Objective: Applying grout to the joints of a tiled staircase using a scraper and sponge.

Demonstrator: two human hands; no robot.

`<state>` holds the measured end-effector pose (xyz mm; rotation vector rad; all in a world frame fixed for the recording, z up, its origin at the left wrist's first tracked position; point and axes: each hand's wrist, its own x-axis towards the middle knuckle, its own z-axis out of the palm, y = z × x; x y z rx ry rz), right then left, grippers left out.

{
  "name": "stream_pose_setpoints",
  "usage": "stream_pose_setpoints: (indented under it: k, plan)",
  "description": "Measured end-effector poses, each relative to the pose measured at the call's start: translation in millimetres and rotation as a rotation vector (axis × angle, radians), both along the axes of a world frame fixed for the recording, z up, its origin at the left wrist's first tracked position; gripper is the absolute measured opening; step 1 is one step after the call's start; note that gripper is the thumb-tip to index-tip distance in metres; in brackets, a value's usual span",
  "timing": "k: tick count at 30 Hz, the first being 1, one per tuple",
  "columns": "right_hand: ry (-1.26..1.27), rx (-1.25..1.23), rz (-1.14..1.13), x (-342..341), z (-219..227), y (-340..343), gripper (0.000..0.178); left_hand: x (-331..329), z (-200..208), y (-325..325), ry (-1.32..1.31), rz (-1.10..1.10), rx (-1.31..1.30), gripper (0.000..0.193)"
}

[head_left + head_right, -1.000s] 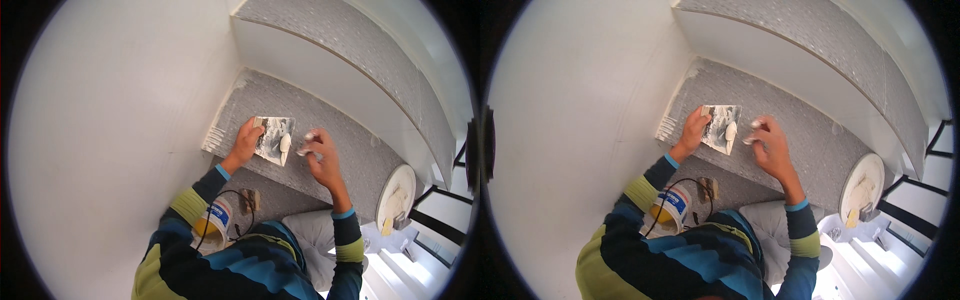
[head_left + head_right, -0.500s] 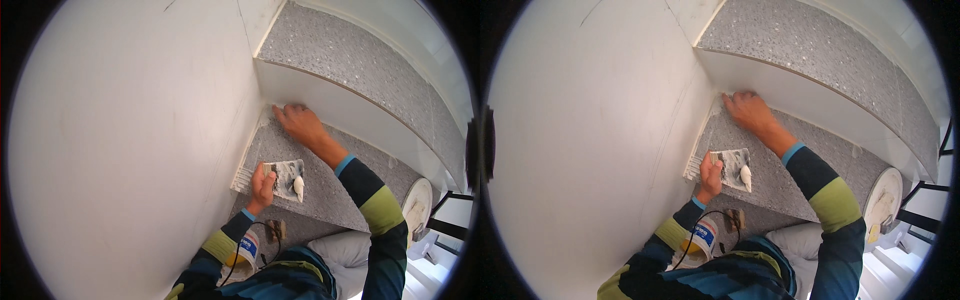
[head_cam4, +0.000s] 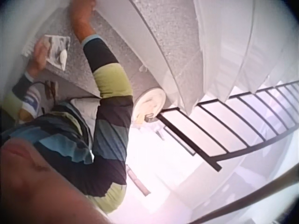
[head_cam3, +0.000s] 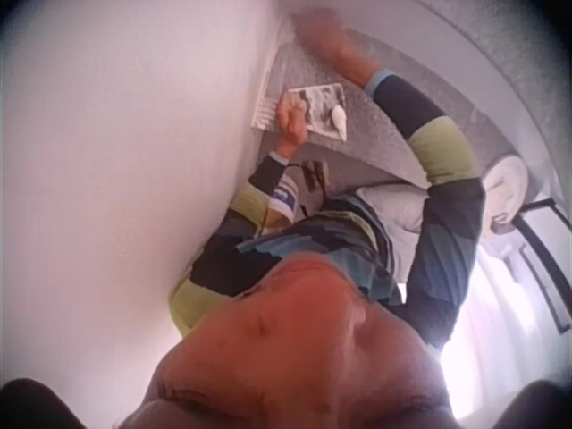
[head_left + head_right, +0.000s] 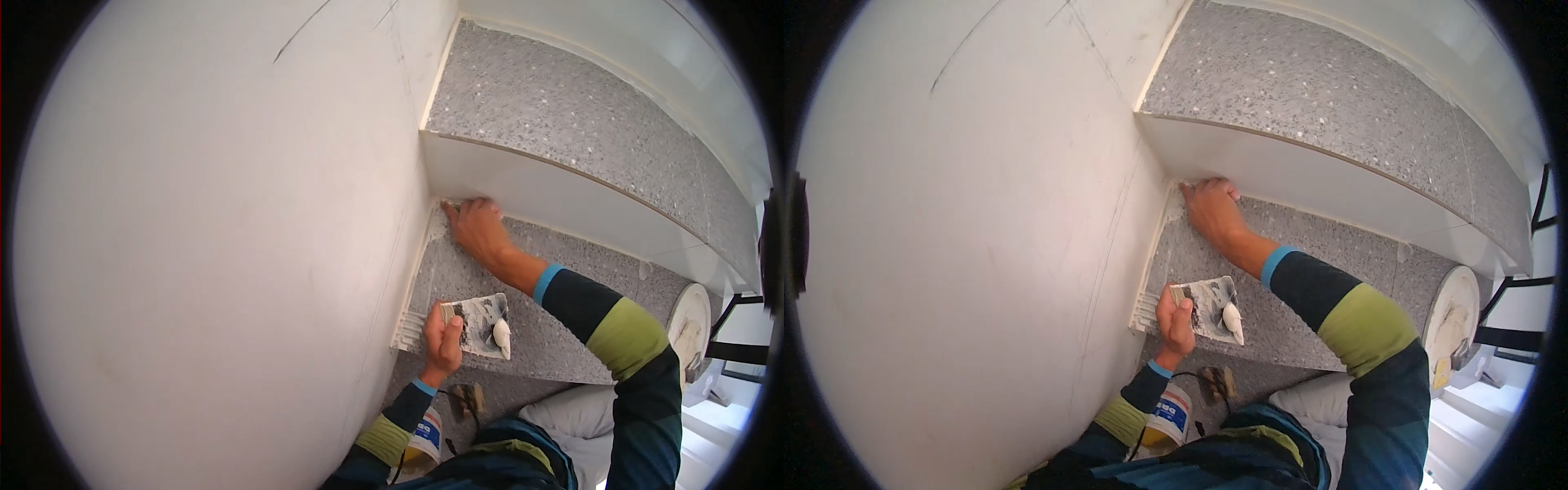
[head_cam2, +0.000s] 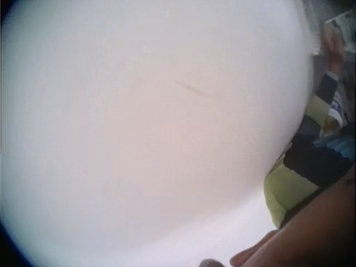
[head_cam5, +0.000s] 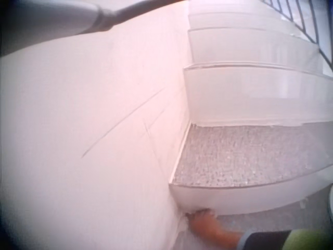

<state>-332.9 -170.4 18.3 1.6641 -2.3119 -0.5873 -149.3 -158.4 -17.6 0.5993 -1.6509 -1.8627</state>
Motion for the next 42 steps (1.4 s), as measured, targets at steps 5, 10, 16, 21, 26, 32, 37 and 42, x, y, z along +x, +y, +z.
stream_pose_setpoints:
  k: [5,10,16,21,26,32,37,42]
  plan:
    - [0.073,0.050,0.049,-0.9,6.3,11.9,0.048,-1.0,-0.3,4.8,-0.010,-0.025,0.016,0.018]
    - [0.059,0.075,0.017,0.6,3.5,-1.7,0.048,-1.9,-1.7,7.2,0.036,-0.009,0.147,0.019]
    - [0.067,0.136,-0.116,-11.6,-1.2,25.0,0.049,-2.5,-5.3,5.6,0.040,-0.010,0.067,0.017]
    - [0.128,0.196,-0.108,-35.3,-1.5,91.1,0.054,-6.9,8.4,6.0,0.074,-0.003,0.127,0.017]
    - [0.140,0.359,-0.233,-55.2,-2.6,160.4,0.057,-6.5,-4.9,5.6,0.096,-0.036,0.153,0.015]
    - [0.033,0.354,-0.267,-31.5,34.0,221.3,0.056,-12.7,21.5,10.1,-0.008,-0.012,0.900,0.021]
    - [-1.285,-0.263,-0.260,35.7,103.7,178.0,0.067,-17.2,33.5,7.0,-0.037,-0.328,1.081,0.033]
    - [-0.976,-0.292,0.000,46.4,95.5,180.4,0.064,-15.6,54.0,-1.5,0.048,-0.373,1.129,0.035]
